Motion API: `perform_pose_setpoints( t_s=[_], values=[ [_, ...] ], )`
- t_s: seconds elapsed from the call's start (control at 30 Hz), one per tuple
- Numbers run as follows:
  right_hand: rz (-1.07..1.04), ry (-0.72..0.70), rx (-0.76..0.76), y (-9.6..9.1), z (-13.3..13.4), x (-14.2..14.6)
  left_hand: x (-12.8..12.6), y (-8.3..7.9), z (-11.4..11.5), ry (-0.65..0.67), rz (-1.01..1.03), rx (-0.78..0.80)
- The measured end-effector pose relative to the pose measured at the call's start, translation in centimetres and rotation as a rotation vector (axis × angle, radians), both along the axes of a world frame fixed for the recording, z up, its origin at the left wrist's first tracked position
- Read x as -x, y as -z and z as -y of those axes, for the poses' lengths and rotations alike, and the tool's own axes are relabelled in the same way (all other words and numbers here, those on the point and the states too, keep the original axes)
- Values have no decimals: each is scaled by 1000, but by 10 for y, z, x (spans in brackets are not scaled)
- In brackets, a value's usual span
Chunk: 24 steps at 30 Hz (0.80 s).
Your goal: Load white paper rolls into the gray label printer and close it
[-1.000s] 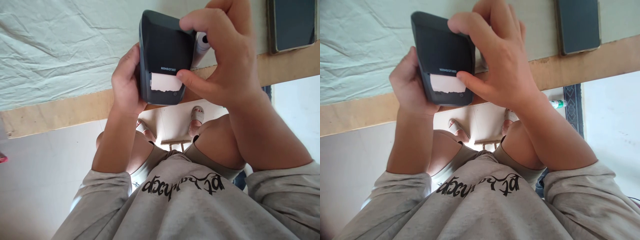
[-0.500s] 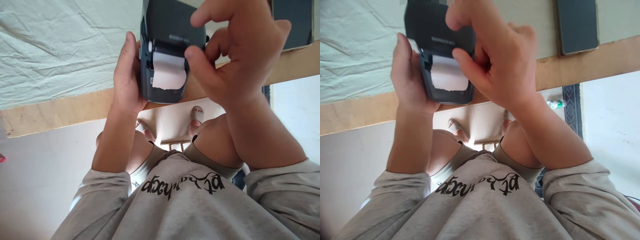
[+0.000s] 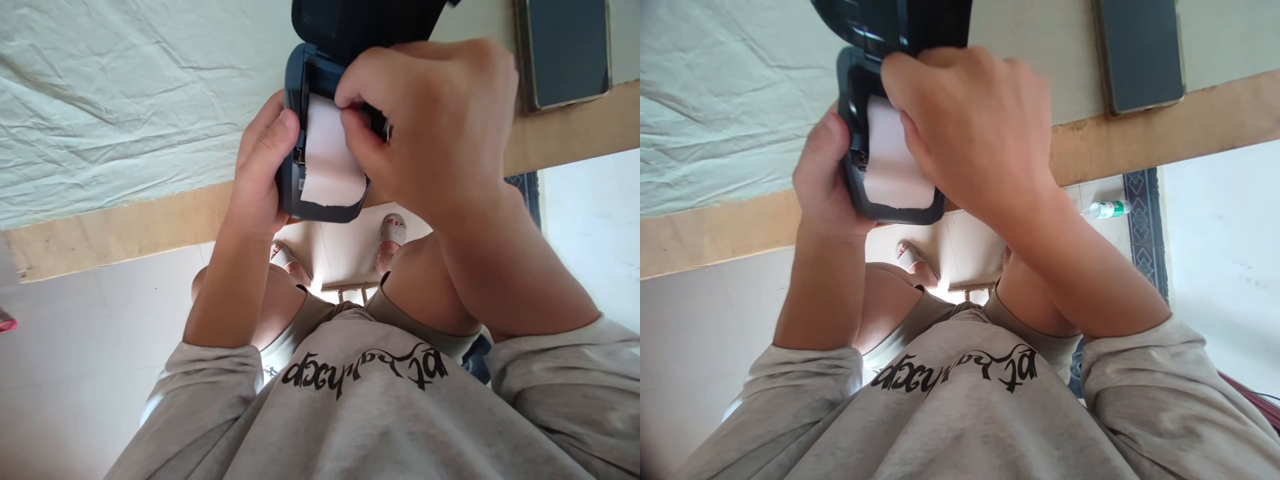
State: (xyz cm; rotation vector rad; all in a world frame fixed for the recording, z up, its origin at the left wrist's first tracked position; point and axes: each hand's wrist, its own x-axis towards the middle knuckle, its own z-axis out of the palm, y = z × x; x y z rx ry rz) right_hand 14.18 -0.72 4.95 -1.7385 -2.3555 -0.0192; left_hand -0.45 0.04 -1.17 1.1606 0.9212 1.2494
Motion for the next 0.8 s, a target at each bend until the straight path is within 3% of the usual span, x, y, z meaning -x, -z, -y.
perform_pose_setpoints(
  t_s=[0.13, 0.27, 0.37, 0.43, 0.53, 0.6, 0.67, 0.73, 0.8],
  values=[
    [29, -31, 84, -2, -1, 2, 2, 6, -5, 133, 34, -11],
    [-39, -105, 125, -1, -3, -3, 2, 6, -6, 126, 58, 25],
    [-150, -200, 70, -4, 3, -9, 0, 2, -2, 74, 130, 59],
    [-280, -262, -8, -4, 9, -13, 0, 0, 0, 45, 132, 94],
    [-667, -295, -2, 4, 11, -23, 0, 0, 0, 33, 158, 91],
    [-982, -263, 21, 16, 4, -31, 0, -1, 0, 46, 182, 104],
    [-1220, -116, 16, 29, -7, -42, 0, -3, 0, 77, 201, 135],
    [-1286, 5, 110, 39, -17, -54, 0, -5, 1, 90, 207, 160],
    [-1178, 62, 147, 45, -24, -64, -1, -5, 2, 74, 195, 165]
  ],
)
